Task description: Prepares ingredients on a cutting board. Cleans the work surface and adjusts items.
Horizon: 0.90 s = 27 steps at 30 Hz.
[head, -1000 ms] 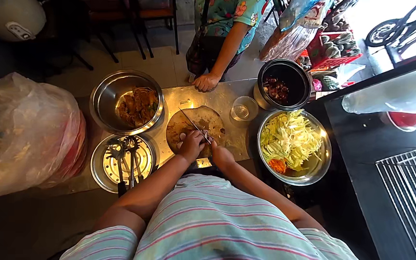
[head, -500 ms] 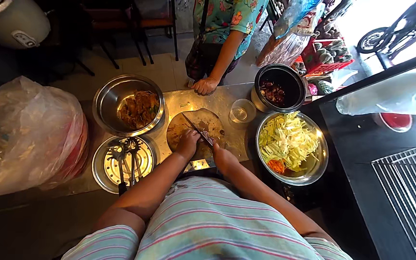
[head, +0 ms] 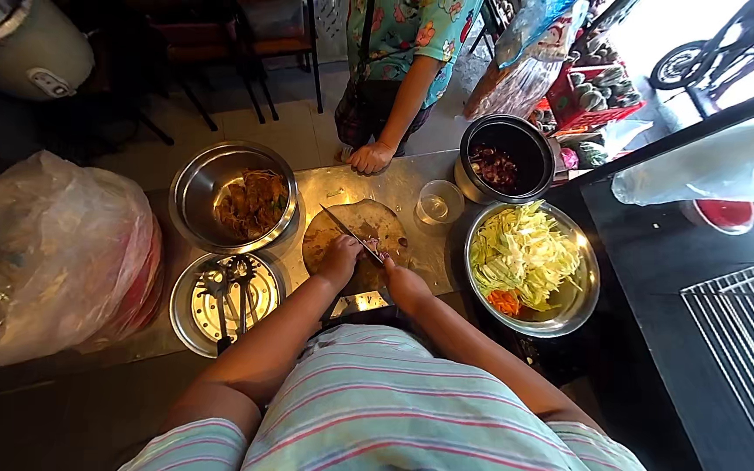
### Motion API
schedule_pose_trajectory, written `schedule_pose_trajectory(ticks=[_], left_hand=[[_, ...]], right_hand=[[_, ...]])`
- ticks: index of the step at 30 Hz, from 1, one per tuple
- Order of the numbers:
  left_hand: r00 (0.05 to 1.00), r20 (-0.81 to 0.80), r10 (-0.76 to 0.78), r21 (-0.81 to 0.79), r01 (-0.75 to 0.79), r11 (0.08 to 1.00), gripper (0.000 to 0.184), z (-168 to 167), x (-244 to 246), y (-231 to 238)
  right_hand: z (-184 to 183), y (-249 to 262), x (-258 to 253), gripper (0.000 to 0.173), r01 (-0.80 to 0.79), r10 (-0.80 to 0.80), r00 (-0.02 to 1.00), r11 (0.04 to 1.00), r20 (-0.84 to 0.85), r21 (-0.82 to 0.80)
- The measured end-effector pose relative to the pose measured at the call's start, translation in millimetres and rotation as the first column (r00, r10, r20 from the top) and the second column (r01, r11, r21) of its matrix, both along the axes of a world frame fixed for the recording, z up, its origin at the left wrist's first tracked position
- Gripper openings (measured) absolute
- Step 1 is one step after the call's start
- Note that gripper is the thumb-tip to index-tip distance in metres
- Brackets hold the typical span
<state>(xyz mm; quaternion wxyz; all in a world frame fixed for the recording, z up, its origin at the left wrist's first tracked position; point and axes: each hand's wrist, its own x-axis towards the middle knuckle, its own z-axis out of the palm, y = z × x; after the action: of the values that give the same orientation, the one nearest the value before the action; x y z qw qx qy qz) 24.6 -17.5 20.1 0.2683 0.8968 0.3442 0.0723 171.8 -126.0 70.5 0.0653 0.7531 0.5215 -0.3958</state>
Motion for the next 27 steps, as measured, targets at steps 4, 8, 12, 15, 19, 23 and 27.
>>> schedule_pose_trajectory(ticks=[4,8,12,15,19,23,27], left_hand=[[0.988,-0.031,-0.152,-0.08,0.149,0.986,0.022,17,9,18],[0.89,-0.146,-0.431,-0.186,0.403,0.896,0.045,33,27,35],[0.849,-0.223,-0.48,-0.226,0.434,0.872,0.028,30,42,51],[0.9,-0.18,-0.397,-0.236,0.352,0.906,0.024,23,43,56],[0.971,-0.169,-0.166,-0.28,0.114,0.953,0.035,20,47,36],[0.982,-0.148,0.121,-0.294,-0.16,0.942,0.041,17,54,12],[0.973,-0.124,0.195,-0.31,-0.224,0.924,0.042,17,55,5]], right_hand=[[34,-7,13,0.04,0.103,-0.104,0.995,0.994,0.003,0.037],[40,-14,31,0.041,0.151,-0.153,0.988,0.984,0.008,0.093],[31,-18,38,0.039,0.185,-0.186,0.982,0.98,0.02,0.071],[26,-19,37,0.04,0.206,-0.208,0.978,0.978,0.036,0.038],[19,-18,32,0.04,0.21,-0.209,0.977,0.978,0.049,-0.011],[22,-15,29,0.039,0.181,-0.178,0.982,0.983,0.066,-0.028],[26,-10,31,0.037,0.115,-0.11,0.989,0.993,0.103,-0.04]])
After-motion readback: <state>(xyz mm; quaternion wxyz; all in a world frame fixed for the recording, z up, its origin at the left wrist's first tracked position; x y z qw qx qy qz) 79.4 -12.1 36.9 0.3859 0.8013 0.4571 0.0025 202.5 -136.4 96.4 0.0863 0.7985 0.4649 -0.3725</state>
